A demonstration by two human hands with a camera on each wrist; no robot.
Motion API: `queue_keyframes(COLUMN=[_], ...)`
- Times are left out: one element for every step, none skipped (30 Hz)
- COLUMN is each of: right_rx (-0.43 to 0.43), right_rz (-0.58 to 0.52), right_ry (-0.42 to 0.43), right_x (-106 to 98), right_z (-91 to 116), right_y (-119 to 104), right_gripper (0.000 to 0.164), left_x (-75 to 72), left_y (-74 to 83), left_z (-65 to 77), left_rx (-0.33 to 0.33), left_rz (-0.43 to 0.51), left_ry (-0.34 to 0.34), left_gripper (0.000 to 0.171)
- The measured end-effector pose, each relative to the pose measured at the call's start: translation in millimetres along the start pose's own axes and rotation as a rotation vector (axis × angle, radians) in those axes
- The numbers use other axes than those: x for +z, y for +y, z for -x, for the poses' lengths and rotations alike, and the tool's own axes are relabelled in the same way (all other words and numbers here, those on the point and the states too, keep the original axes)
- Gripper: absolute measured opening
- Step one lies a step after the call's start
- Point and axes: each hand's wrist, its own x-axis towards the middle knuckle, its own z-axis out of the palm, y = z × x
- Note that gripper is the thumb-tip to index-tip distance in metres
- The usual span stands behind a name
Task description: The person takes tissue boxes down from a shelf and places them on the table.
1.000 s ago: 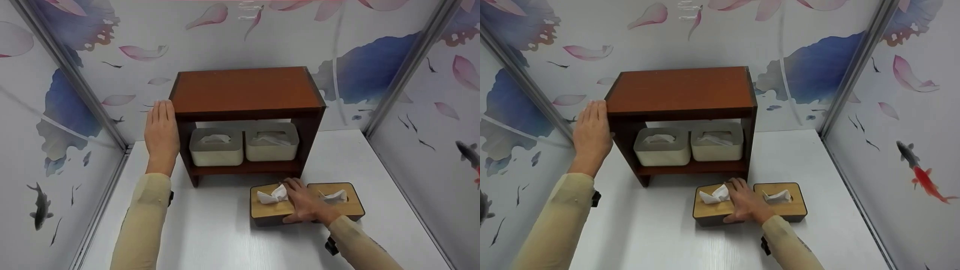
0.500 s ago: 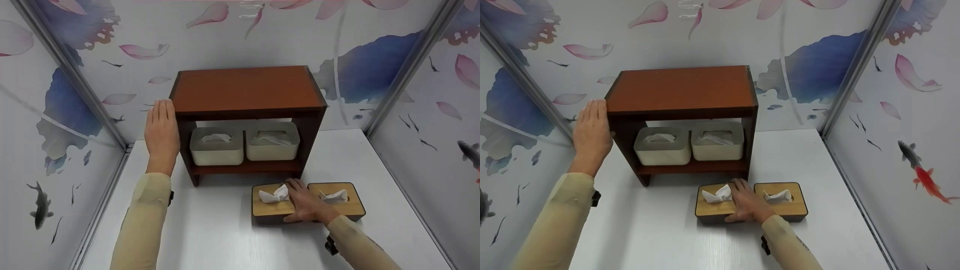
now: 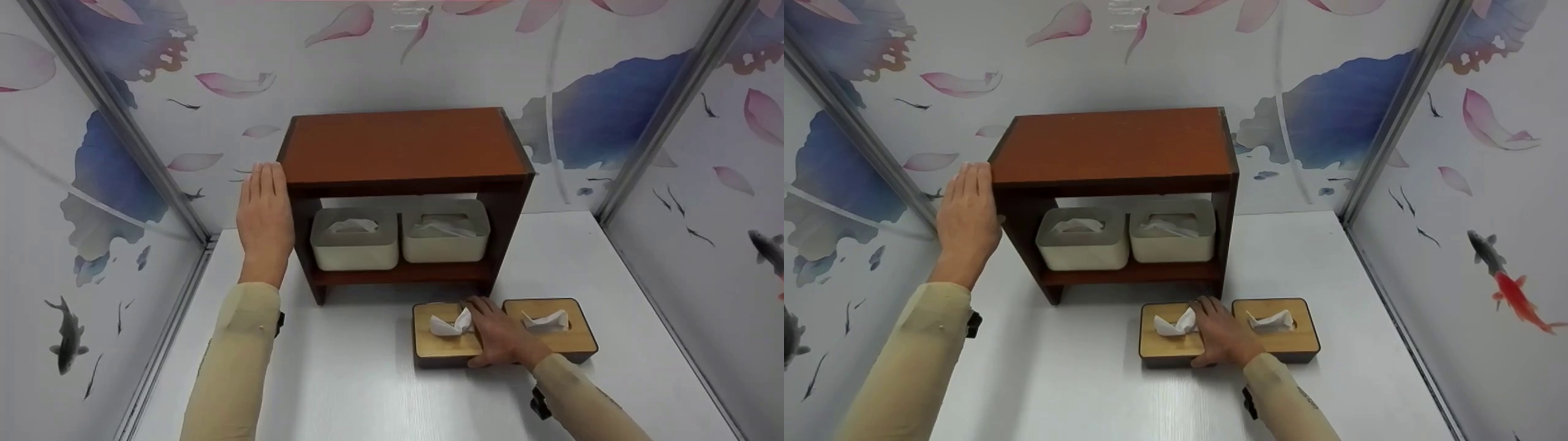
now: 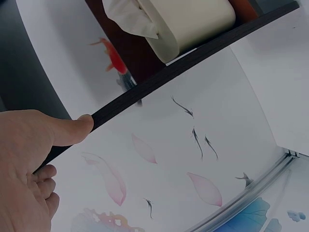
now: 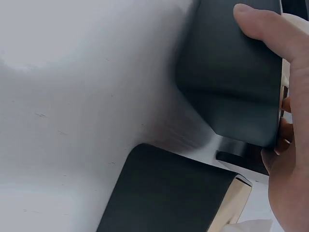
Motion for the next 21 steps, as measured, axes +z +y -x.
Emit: queue_keyframes(right_rx=[0.006,0.014,0.024,0.033,0.039,0.038,0.034,0.029,0.020,0.010,0.001,-0.006,-0.009,-0.010,-0.011,-0.012,-0.011,-0.011,-0.011,-0.010,-0.007], right_rz=[0.002,0.003,0.003,0.000,-0.005,-0.011,-0.020,-0.027,-0.032,-0.037,-0.035,-0.032,-0.027,-0.024,-0.023,-0.026,-0.029,-0.031,-0.033,-0.039,-0.042], right_ry=[-0.012,-0.026,-0.039,-0.049,-0.055,-0.053,-0.046,-0.040,-0.033,-0.026,-0.022,-0.020,-0.022,-0.027,-0.030,-0.032,-0.035,-0.037,-0.040,-0.045,-0.052], right_x=[1,3,4,5,6,7,8,8,9,9,10,10,11,11,11,11,11,11,11,10,10], right_z=[0,0,0,1,1,1,2,3,3,3,3,3,3,3,3,3,3,3,3,3,3], right_y=[0,1,2,2,3,4,5,5,6,7,8,9,9,10,10,10,11,11,11,11,11], right_gripper=[0.119,0.119,0.120,0.120,0.120,0.121,0.121,0.121,0.121,0.121,0.121,0.122,0.122,0.122,0.122,0.122,0.122,0.122,0.122,0.122,0.122], left_x=[0.0,-0.1,-0.3,-0.6,-0.9,-1.2,-1.3,-1.5,-1.6,-1.6,-1.5,-1.5,-1.5,-1.5,-1.6,-1.7,-1.8,-1.8,-1.8,-1.8,-1.8], left_y=[-0.1,-0.1,-0.1,0.0,0.0,0.0,0.2,0.3,0.4,0.5,0.5,0.5,0.5,0.5,0.5,0.5,0.6,0.5,0.5,0.4,0.4], left_z=[0.1,0.2,0.2,0.1,0.0,0.0,0.0,0.1,0.1,0.2,0.2,0.3,0.3,0.5,0.6,0.7,0.8,1.0,1.1,1.2,1.2], left_rx=[-0.001,-0.001,-0.001,-0.001,0.000,0.001,0.002,0.003,0.004,0.004,0.005,0.005,0.005,0.006,0.006,0.007,0.006,0.006,0.005,0.004,0.004], left_rz=[-0.002,-0.004,-0.006,-0.006,-0.003,-0.002,0.000,0.000,0.000,0.001,0.000,-0.001,-0.004,-0.007,-0.008,-0.010,-0.011,-0.012,-0.014,-0.014,-0.014], left_ry=[-0.005,-0.011,-0.017,-0.020,-0.021,-0.023,-0.023,-0.023,-0.023,-0.022,-0.021,-0.020,-0.017,-0.017,-0.016,-0.016,-0.016,-0.017,-0.019,-0.021,-0.023], left_gripper=[0.061,0.062,0.062,0.063,0.063,0.064,0.065,0.066,0.067,0.067,0.067,0.068,0.067,0.067,0.067,0.068,0.068,0.068,0.068,0.068,0.068])
